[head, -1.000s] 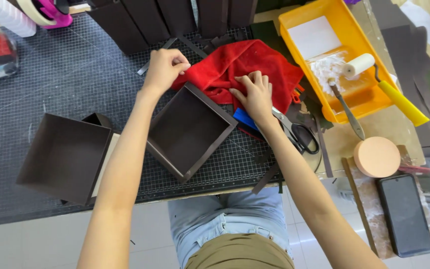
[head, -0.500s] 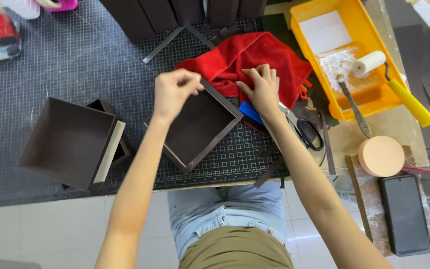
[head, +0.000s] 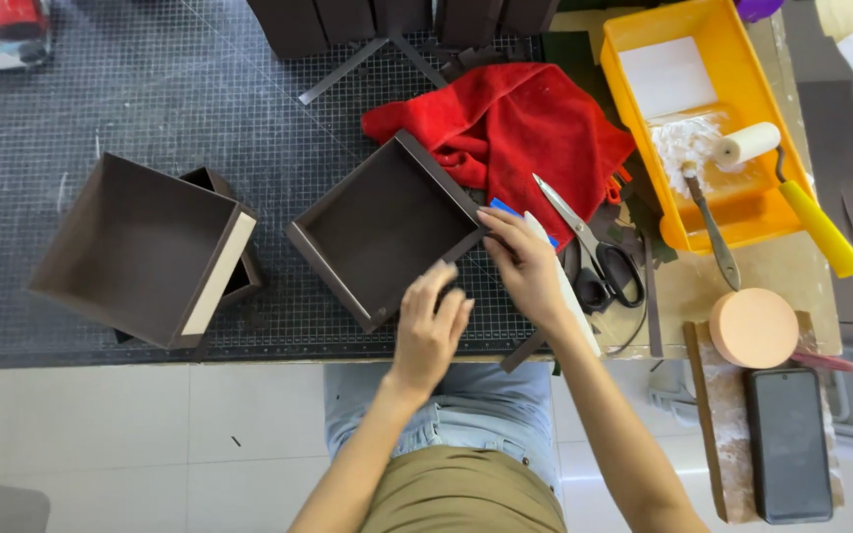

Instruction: Applying adhesive to the interior of brown boxes using a brush and smoothing it with a squeegee.

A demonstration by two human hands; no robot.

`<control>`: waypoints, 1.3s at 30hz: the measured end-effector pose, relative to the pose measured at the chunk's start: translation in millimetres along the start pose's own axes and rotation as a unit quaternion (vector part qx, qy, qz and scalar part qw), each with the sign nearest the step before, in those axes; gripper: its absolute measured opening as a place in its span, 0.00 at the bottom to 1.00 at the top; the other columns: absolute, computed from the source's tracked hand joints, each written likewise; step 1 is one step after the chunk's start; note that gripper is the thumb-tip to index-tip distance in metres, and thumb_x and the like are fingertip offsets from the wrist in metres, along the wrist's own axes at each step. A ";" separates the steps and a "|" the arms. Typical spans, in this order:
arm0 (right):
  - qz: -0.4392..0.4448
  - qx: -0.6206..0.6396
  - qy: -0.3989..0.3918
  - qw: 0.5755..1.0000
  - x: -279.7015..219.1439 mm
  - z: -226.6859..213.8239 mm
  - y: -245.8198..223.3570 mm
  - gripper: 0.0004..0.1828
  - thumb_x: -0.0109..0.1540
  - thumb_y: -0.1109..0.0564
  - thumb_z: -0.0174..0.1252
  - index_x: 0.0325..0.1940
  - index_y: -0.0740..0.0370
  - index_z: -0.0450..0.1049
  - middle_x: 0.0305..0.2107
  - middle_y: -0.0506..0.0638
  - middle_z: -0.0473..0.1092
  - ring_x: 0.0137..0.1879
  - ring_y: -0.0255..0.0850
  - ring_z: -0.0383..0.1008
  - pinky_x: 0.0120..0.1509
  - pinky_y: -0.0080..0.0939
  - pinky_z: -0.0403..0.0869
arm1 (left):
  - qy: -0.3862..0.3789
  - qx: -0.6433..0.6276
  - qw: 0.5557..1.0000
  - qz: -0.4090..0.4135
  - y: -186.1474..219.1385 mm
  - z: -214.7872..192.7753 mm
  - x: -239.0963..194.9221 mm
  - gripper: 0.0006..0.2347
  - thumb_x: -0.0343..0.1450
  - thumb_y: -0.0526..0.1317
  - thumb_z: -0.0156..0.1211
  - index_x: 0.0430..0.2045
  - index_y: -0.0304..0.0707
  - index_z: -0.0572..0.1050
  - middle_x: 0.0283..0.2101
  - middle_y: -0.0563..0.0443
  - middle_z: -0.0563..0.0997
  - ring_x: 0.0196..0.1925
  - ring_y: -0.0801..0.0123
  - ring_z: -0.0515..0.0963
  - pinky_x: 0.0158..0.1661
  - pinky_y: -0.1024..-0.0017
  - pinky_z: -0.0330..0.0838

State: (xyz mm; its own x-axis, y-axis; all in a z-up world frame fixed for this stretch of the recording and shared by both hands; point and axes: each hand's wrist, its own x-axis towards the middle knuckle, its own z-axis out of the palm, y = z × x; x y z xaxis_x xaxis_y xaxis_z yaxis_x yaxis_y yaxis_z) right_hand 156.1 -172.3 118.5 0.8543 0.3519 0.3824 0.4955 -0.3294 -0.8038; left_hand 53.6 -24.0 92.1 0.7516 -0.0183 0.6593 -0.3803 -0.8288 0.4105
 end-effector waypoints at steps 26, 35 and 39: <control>-0.385 -0.249 -0.037 0.888 17.7 38.4 6.1 0.07 0.64 0.69 0.56 0.44 0.73 0.78 0.30 0.57 0.72 0.41 0.50 0.76 0.64 0.59 0.73 | 0.047 0.190 0.980 -0.025 -31.9 0.7 34.3 0.05 0.66 0.25 0.65 0.27 0.35 0.81 0.24 0.54 0.74 0.30 0.71 0.76 0.32 0.76 0.75; -0.384 -0.245 -0.113 0.883 27.4 48.5 47.7 0.10 0.69 0.60 0.50 0.41 0.69 0.76 0.26 0.50 0.69 0.40 0.44 0.76 0.75 0.57 0.64 | -0.012 0.137 0.990 -0.013 -59.5 -24.6 9.6 0.05 0.69 0.29 0.63 0.33 0.40 0.80 0.28 0.54 0.77 0.34 0.70 0.77 0.35 0.77 0.76; -0.366 -0.236 -0.133 0.890 27.6 48.8 50.1 0.11 0.69 0.61 0.49 0.40 0.68 0.76 0.25 0.49 0.70 0.39 0.42 0.76 0.77 0.53 0.62 | -0.015 0.175 0.984 0.011 -94.1 -41.6 -25.1 0.02 0.69 0.31 0.64 0.30 0.38 0.79 0.26 0.55 0.74 0.31 0.70 0.74 0.36 0.77 0.75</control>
State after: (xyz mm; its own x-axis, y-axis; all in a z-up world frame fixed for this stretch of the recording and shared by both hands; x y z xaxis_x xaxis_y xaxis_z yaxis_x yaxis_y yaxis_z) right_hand 196.8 -136.2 66.6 0.2401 0.7976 0.5533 0.9683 -0.2369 -0.0787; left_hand 48.2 77.7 63.1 0.7626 -0.0508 0.6449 -0.1914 -0.9700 0.1499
